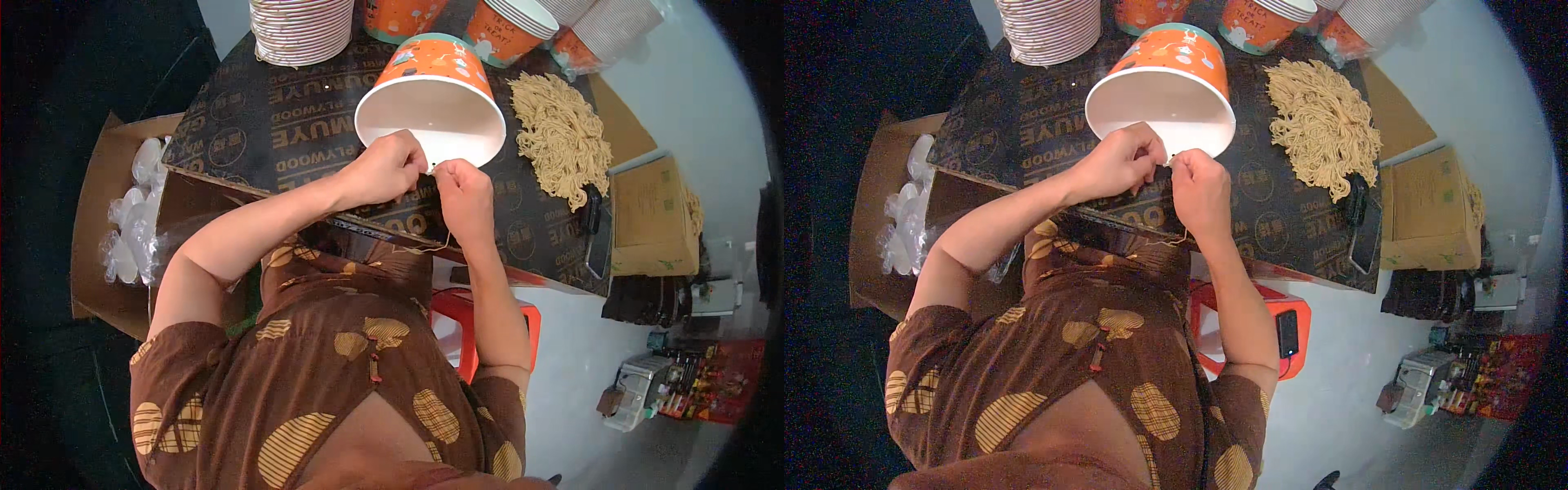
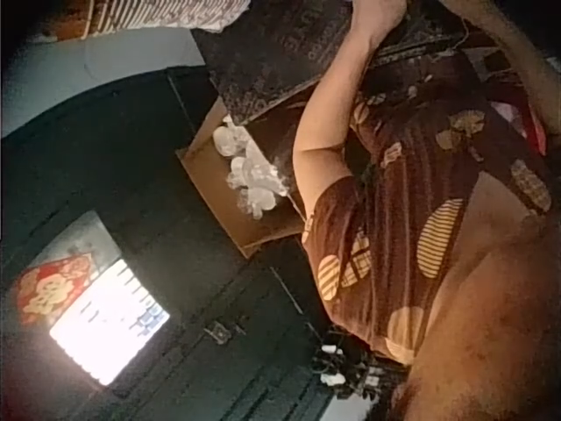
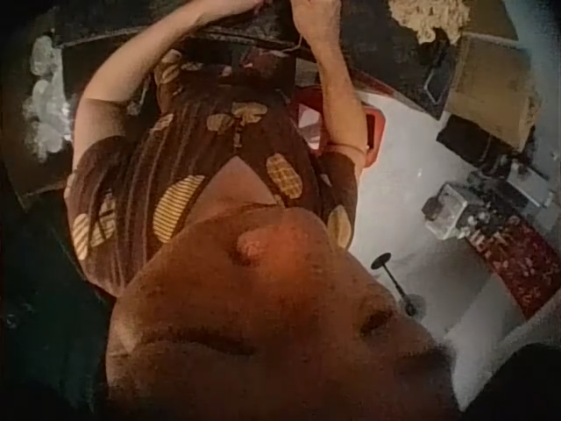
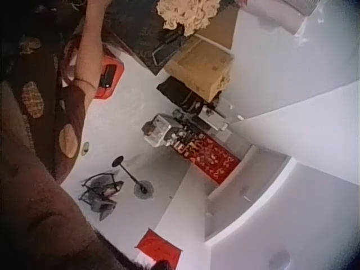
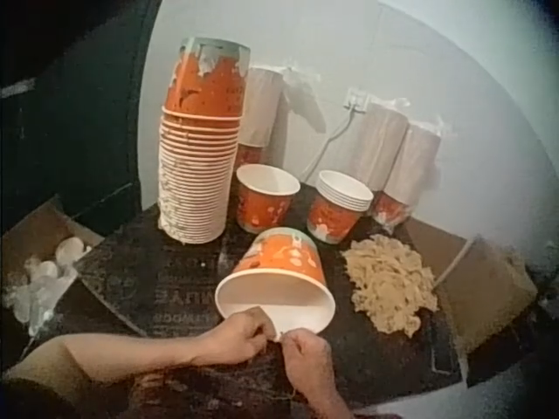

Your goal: The person is threading string handles through pre-drilled holes in decorative paper buckets.

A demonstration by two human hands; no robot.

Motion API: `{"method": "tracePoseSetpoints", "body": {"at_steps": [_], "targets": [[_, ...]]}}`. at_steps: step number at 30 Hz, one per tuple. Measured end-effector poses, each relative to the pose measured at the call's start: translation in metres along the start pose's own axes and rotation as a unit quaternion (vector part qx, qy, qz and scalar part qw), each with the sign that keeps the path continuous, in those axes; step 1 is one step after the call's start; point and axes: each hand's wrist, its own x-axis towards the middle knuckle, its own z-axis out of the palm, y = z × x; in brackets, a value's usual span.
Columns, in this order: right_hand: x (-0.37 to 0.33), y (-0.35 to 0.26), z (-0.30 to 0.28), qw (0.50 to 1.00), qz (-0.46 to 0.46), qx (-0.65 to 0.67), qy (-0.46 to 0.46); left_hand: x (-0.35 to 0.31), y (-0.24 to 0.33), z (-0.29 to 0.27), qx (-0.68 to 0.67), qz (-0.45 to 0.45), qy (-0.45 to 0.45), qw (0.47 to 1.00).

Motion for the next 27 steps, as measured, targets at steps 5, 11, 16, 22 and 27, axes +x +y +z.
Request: {"method": "tracePoseSetpoints", "body": {"at_steps": [5,11,16,22,27], "targets": [[-0.001,0.003,0.002,1.0,-0.008,-0.004,0.023,-0.002,0.006,0.004,0.093,0.088,0.039,0.991],[-0.006,0.0,0.004,0.996,-0.049,-0.057,0.048,0.007,0.001,0.008,0.05,0.092,0.053,0.993],[-0.021,0.002,0.003,0.976,-0.083,-0.199,0.043,0.016,0.001,0.008,0.111,0.051,0.092,0.988],[-0.029,0.003,-0.001,0.961,-0.118,-0.251,0.0,0.023,-0.001,0.017,0.228,0.087,0.149,0.958],[-0.03,0.001,-0.005,0.961,-0.099,-0.259,0.002,0.021,0.0,0.013,0.264,0.08,0.141,0.951]]}}
